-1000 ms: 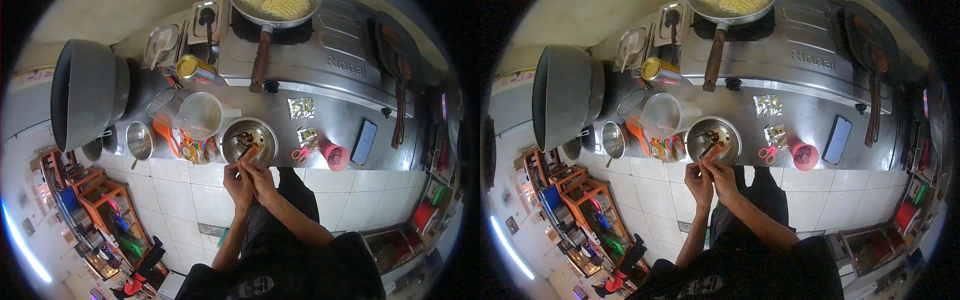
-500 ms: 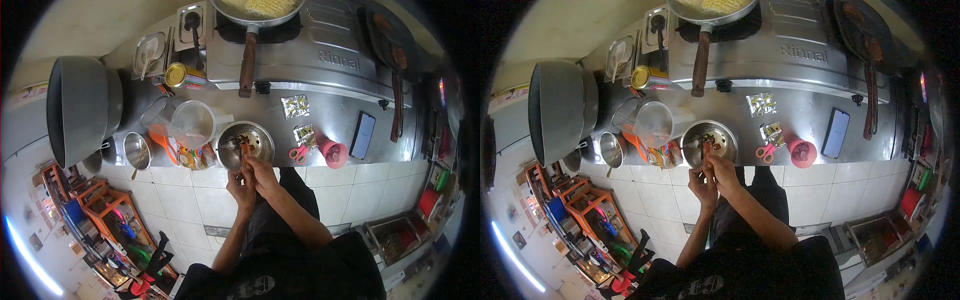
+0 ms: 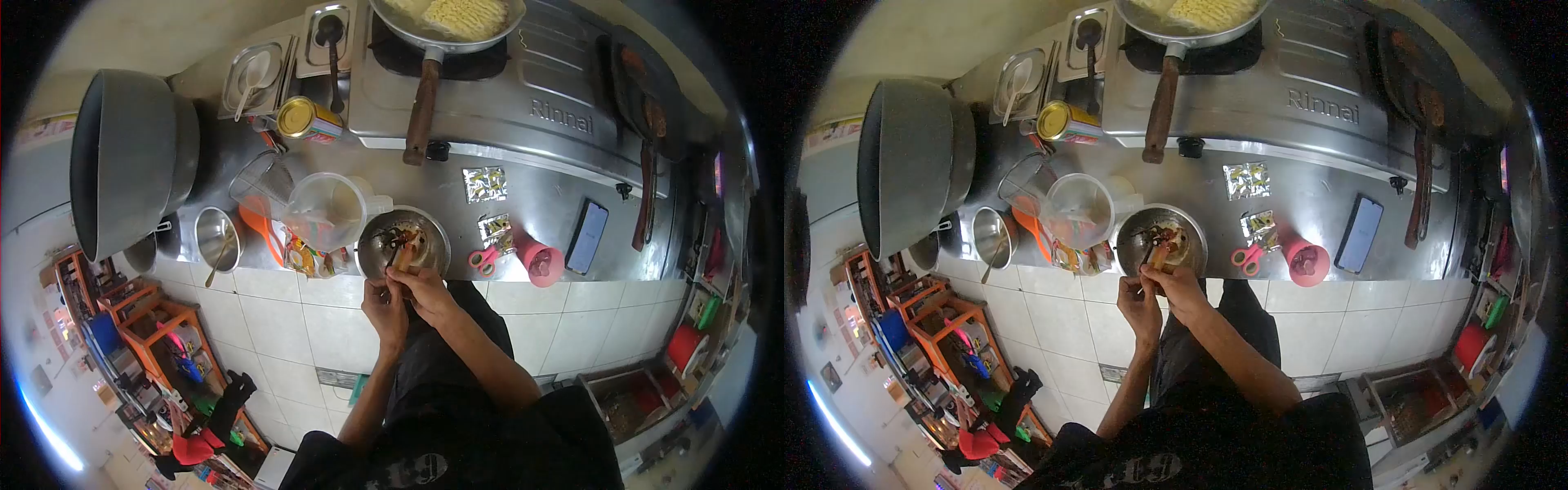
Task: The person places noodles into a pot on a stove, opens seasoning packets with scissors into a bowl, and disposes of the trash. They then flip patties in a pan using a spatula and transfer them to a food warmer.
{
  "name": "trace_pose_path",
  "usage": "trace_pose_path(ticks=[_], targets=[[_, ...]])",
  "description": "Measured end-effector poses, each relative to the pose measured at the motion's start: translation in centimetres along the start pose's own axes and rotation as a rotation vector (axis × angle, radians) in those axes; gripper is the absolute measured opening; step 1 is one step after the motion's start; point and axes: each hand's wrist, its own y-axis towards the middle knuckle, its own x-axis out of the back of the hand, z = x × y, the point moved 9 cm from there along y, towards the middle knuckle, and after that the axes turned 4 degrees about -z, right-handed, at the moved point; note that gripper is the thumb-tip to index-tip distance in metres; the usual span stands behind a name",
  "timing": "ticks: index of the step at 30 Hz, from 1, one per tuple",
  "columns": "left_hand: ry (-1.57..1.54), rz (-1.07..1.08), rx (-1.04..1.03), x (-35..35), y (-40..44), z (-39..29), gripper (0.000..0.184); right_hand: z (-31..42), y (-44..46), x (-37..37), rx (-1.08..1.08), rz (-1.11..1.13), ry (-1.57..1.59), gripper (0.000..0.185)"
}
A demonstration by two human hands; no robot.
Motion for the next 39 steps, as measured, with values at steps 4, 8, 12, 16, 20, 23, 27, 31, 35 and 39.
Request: trace_pose_path(ticks=[4, 8, 12, 16, 20, 23, 27, 31, 35, 39], targets=[[0.089, 0.0, -0.116, -0.2, 0.5, -0.1, 0.017, 0.0, 0.7, 0.0, -0.024, -0.053, 0.083, 0.016], [0.106, 0.023, -0.176, -0.7, 0.6, -0.5, 0.016, 0.5, 1.2, 0.1, 0.006, -0.1, 0.123, 0.015], [0.283, 0.115, -0.366, -1.5, 0.6, -0.8, 0.014, 0.2, 2.3, 1.2, 0.011, -0.147, 0.134, 0.014], [0.302, 0.203, -0.568, -2.3, 0.3, -1.2, 0.018, 1.0, 2.0, 1.1, 0.048, -0.231, 0.171, 0.015], [0.318, 0.277, -0.604, -2.2, 0.3, -1.5, 0.019, 0.7, 2.2, 1.3, 0.003, -0.239, 0.137, 0.013], [0.326, 0.302, -0.581, -1.8, 0.0, -0.8, 0.019, 0.1, 2.6, 1.8, 0.0, -0.213, 0.074, 0.013], [0.262, 0.208, -0.401, 0.0, -0.1, -0.2, 0.018, 0.2, 0.3, 1.0, -0.001, -0.111, 0.007, 0.01], [0.178, 0.204, -0.273, 0.5, 0.3, -1.0, 0.013, 0.1, -0.2, 1.4, 0.057, -0.033, -0.058, 0.017], [0.237, 0.335, -0.355, 0.5, 0.6, -1.6, 0.015, 0.2, -0.3, 1.4, 0.043, -0.103, -0.186, 0.017], [0.242, 0.36, -0.4, 0.4, 0.2, -0.9, 0.016, 0.3, -0.1, 1.8, 0.137, -0.202, -0.176, 0.018]])
